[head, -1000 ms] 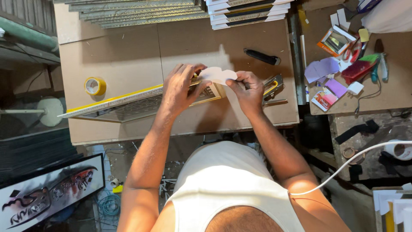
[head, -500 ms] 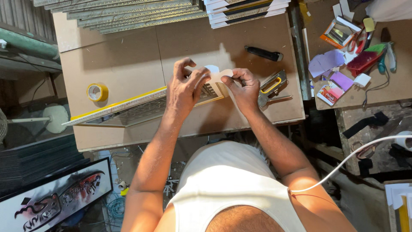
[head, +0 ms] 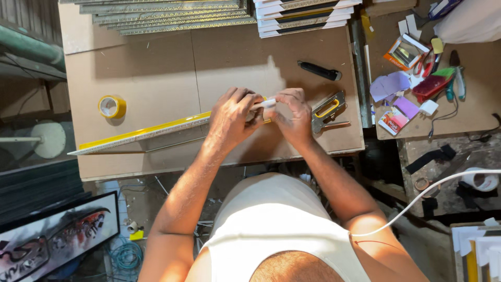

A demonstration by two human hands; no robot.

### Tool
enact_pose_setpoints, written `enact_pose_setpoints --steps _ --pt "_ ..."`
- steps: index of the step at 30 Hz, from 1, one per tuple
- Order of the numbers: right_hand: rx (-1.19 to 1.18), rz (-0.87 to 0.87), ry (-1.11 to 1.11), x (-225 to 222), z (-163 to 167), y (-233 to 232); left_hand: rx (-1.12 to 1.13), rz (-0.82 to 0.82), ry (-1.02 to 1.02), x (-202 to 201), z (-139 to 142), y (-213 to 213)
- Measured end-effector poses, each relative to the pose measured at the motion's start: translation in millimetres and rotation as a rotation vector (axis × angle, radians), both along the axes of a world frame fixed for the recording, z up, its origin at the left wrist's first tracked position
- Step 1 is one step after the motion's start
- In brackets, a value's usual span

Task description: The person assembles picture frames by applying yellow tape to the edges of a board, using a utility knife to trim excess tape, and securing the corners with a staple gun. They repeat this process for multiple frames, stacking completed units on the table.

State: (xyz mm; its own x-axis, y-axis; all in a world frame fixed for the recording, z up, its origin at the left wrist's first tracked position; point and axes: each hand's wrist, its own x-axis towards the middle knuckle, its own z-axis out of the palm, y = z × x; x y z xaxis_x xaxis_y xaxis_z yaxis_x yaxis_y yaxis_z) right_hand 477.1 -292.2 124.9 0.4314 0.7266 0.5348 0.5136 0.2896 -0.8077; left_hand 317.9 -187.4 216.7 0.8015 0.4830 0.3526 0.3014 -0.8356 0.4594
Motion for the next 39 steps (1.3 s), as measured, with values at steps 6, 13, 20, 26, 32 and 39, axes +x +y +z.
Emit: enact_pose_setpoints --steps 6,13,20,26,32,39 --pt "-0.103 0.427 -0.008 26 16 6 -0.024 -0.032 0.01 -20 13 -15" --pt "-0.067 0.338 -0.284 -3 26 -22 0.067 0.264 0.323 -144 29 -13" --pt "-0.182 0.397 -0.611 -18 -22 -51 -0.039 0.354 0.421 -193 -89 -78" --pt "-0.353 0.364 -0.779 -23 -103 -33 -0.075 0.293 0.665 -156 -182 -72" --pt "-0.369 0.323 -0.823 -28 -117 -33 -0.423 0.105 0.558 -96 -190 -30" --pt "-0.747 0.372 -0.87 -5 -87 -35 -0.205 0.051 0.205 -59 -214 -12"
